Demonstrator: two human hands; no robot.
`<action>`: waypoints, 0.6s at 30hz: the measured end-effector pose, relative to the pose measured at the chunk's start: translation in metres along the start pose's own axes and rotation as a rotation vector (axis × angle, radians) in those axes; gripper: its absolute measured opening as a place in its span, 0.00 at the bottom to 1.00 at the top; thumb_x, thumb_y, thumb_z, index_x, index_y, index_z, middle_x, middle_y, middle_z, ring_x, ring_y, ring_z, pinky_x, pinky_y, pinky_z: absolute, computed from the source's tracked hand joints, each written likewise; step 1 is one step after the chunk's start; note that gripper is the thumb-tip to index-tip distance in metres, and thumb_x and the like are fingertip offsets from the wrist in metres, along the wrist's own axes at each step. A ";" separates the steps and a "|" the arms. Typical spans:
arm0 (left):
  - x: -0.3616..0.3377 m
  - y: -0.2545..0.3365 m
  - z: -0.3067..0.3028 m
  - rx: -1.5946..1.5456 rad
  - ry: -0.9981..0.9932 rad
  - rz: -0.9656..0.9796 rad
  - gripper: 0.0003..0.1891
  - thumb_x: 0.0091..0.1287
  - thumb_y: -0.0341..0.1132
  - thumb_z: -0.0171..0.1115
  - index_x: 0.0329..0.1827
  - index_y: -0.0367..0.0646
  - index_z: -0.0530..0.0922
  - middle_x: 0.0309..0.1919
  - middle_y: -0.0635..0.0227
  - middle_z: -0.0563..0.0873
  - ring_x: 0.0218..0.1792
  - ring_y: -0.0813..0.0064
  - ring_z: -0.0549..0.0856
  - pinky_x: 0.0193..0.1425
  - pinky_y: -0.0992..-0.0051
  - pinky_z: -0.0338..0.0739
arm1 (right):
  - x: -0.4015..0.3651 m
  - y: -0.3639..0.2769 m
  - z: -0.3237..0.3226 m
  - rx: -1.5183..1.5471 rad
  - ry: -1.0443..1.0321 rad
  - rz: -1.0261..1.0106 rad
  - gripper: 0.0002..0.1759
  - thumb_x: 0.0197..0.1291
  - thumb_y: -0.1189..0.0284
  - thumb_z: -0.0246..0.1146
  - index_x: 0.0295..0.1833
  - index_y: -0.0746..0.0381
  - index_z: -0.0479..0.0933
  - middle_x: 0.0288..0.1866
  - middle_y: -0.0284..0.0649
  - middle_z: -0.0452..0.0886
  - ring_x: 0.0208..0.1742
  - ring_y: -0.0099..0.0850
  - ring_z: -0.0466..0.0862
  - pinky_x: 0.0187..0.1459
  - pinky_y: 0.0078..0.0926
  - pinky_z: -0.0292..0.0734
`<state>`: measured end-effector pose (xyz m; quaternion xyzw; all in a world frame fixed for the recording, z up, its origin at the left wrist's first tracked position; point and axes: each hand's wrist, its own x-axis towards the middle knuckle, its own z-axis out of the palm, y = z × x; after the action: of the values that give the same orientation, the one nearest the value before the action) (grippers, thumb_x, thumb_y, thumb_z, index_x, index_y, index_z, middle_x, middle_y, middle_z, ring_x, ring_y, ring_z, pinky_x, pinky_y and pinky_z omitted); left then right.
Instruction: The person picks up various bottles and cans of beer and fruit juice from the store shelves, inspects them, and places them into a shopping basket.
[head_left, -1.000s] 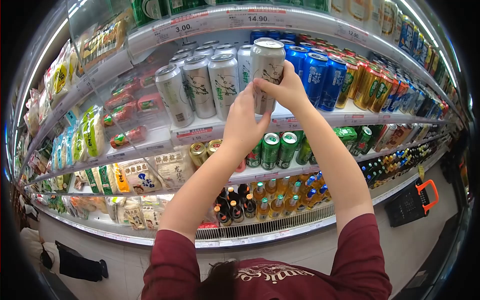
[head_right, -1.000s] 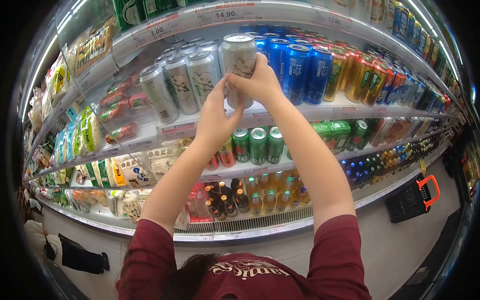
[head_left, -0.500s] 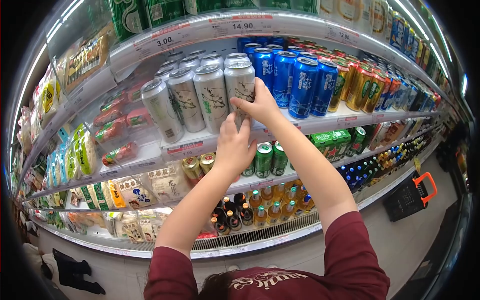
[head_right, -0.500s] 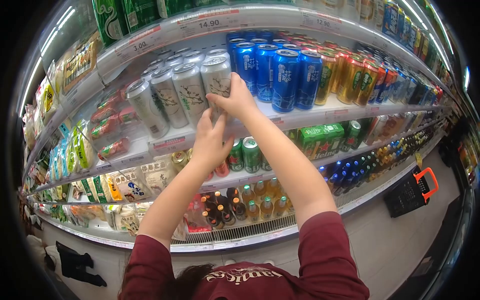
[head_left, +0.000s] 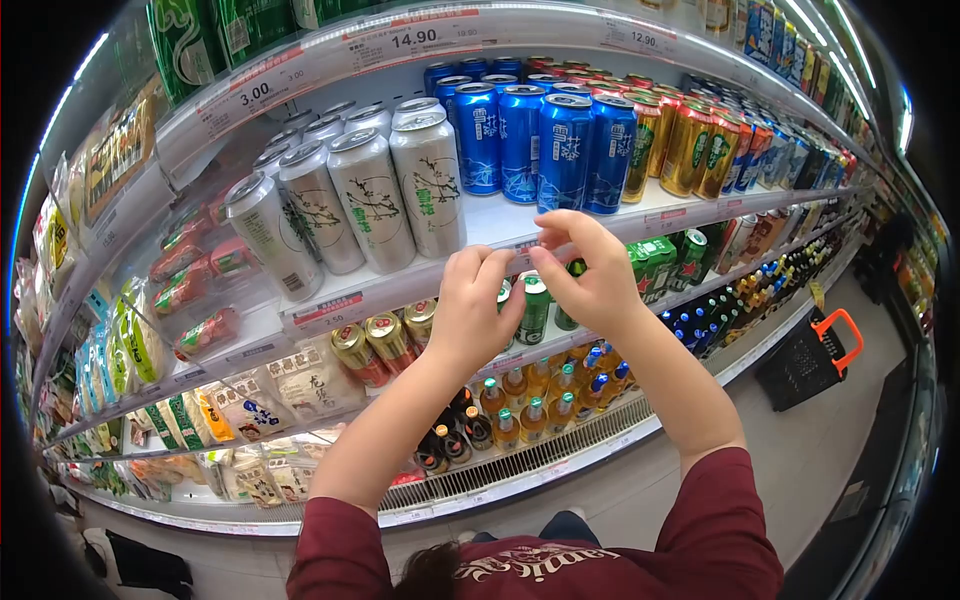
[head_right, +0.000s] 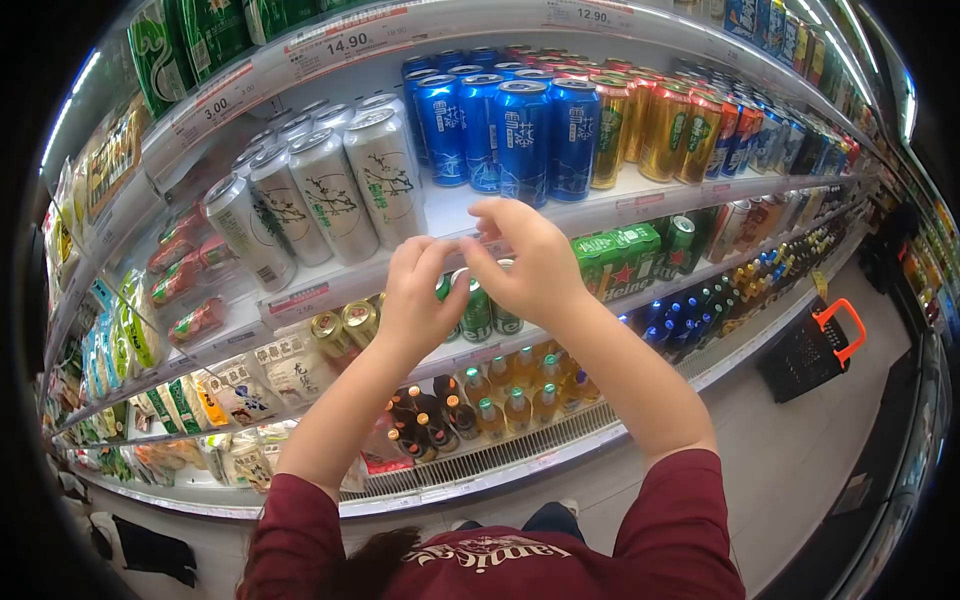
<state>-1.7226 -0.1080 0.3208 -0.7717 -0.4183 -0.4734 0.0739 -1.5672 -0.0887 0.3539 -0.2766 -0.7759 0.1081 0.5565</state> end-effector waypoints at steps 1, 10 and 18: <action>0.009 0.005 0.010 -0.023 0.037 0.017 0.21 0.51 0.31 0.63 0.50 0.40 0.71 0.44 0.55 0.73 0.46 0.59 0.73 0.48 0.66 0.69 | -0.019 0.004 -0.021 0.056 -0.020 0.030 0.13 0.49 0.73 0.61 0.41 0.66 0.74 0.32 0.40 0.78 0.32 0.28 0.79 0.30 0.21 0.73; 0.109 0.013 0.113 0.024 0.126 -0.566 0.52 0.42 0.46 0.72 0.64 0.33 0.48 0.57 0.44 0.60 0.59 0.50 0.64 0.62 0.64 0.62 | -0.046 0.083 -0.159 0.144 -0.239 0.224 0.10 0.53 0.77 0.57 0.42 0.65 0.73 0.27 0.35 0.77 0.24 0.18 0.74 0.25 0.14 0.68; 0.109 -0.019 0.135 0.060 0.155 -0.664 0.47 0.36 0.47 0.74 0.56 0.28 0.60 0.50 0.45 0.70 0.53 0.54 0.71 0.57 0.66 0.67 | 0.052 0.143 -0.124 -0.014 0.021 -0.006 0.20 0.51 0.68 0.59 0.50 0.65 0.69 0.39 0.46 0.75 0.40 0.36 0.77 0.42 0.31 0.72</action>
<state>-1.6241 0.0354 0.3289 -0.5526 -0.6535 -0.5164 -0.0302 -1.4202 0.0402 0.3721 -0.2792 -0.7716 0.0982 0.5631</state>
